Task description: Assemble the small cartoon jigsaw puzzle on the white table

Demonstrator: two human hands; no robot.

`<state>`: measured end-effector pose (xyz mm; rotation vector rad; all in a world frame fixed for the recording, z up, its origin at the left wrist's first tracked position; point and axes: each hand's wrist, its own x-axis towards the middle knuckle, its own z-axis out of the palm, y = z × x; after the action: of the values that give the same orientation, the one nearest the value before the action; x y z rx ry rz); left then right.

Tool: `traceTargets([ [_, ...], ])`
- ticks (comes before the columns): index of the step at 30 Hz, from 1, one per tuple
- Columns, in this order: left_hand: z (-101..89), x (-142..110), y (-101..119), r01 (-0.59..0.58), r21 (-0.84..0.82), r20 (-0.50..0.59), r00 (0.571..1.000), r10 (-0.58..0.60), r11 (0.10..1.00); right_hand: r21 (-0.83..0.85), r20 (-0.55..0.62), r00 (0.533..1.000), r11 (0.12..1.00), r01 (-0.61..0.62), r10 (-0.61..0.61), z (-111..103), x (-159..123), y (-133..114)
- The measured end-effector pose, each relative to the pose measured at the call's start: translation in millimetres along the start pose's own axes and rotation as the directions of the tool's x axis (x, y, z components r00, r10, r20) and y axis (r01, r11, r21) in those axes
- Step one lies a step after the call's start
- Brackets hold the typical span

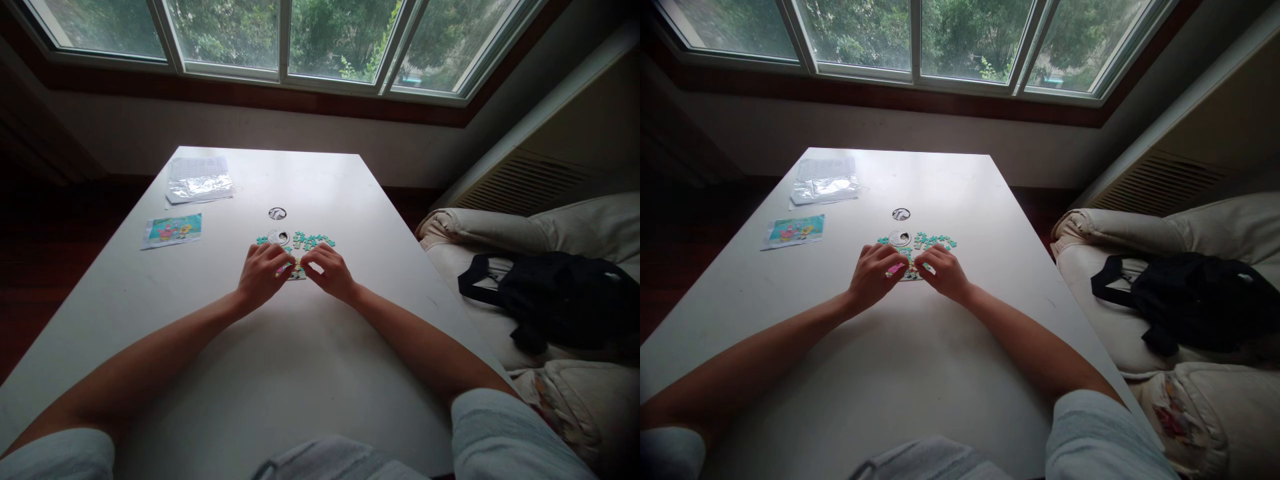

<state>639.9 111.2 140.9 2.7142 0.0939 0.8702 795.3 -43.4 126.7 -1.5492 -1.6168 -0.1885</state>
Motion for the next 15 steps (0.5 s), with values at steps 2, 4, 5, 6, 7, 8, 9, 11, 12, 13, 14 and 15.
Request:
traceTargets([
  [2,-0.7,0.0,-0.9,-0.027,0.001,-0.037,0.999,0.027,1.0,0.001,-0.033,0.999,1.0,0.013,-0.013,0.4,0.7,-0.7],
  [4,-1.6,-0.4,-1.7,-0.039,-0.017,-0.067,0.997,0.037,0.999,0.009,-0.052,0.999,1.0,0.016,-0.016,0.7,0.9,-0.9],
  [5,-2.0,-0.7,-2.1,-0.043,-0.029,-0.075,0.996,0.041,0.999,0.016,-0.056,0.998,1.0,0.019,-0.018,0.7,0.8,-0.9],
  [6,-2.1,-1.2,-2.4,-0.049,-0.04,-0.081,0.996,0.046,0.998,0.025,-0.059,0.998,0.999,0.023,-0.021,0.5,0.6,-1.0],
  [7,-2.1,-1.7,-2.6,-0.055,-0.048,-0.084,0.995,0.051,0.997,0.035,-0.065,0.998,0.999,0.028,-0.026,0.3,0.2,-1.4],
  [8,-2.0,-2.1,-2.8,-0.061,-0.052,-0.085,0.995,0.056,0.997,0.044,-0.072,0.997,0.998,0.035,-0.031,0.1,-0.2,-1.9],
  [9,-1.8,-2.4,-2.9,-0.064,-0.054,-0.084,0.995,0.059,0.996,0.051,-0.081,0.996,0.998,0.043,-0.039,-0.1,-0.7,-2.7],
  [11,-1.2,-2.6,-2.7,-0.064,-0.05,-0.076,0.995,0.06,0.997,0.058,-0.097,0.994,0.996,0.064,-0.058,-0.1,-1.8,-4.8],
  [12,-0.8,-2.6,-2.5,-0.061,-0.046,-0.069,0.996,0.058,0.997,0.056,-0.099,0.993,0.996,0.075,-0.069,0.1,-2.3,-6.0],
  [13,-0.5,-2.4,-2.4,-0.057,-0.039,-0.058,0.997,0.055,0.998,0.051,-0.096,0.992,0.995,0.086,-0.081,0.3,-2.8,-7.0],
  [14,0.0,-2.3,-2.4,-0.053,-0.032,-0.044,0.998,0.052,0.998,0.043,-0.088,0.992,0.995,0.095,-0.091,0.5,-3.3,-7.8],
  [15,0.5,-2.2,-2.8,-0.047,-0.024,-0.029,0.999,0.046,0.999,0.032,-0.076,0.992,0.994,0.101,-0.099,0.4,-3.6,-8.1],
])
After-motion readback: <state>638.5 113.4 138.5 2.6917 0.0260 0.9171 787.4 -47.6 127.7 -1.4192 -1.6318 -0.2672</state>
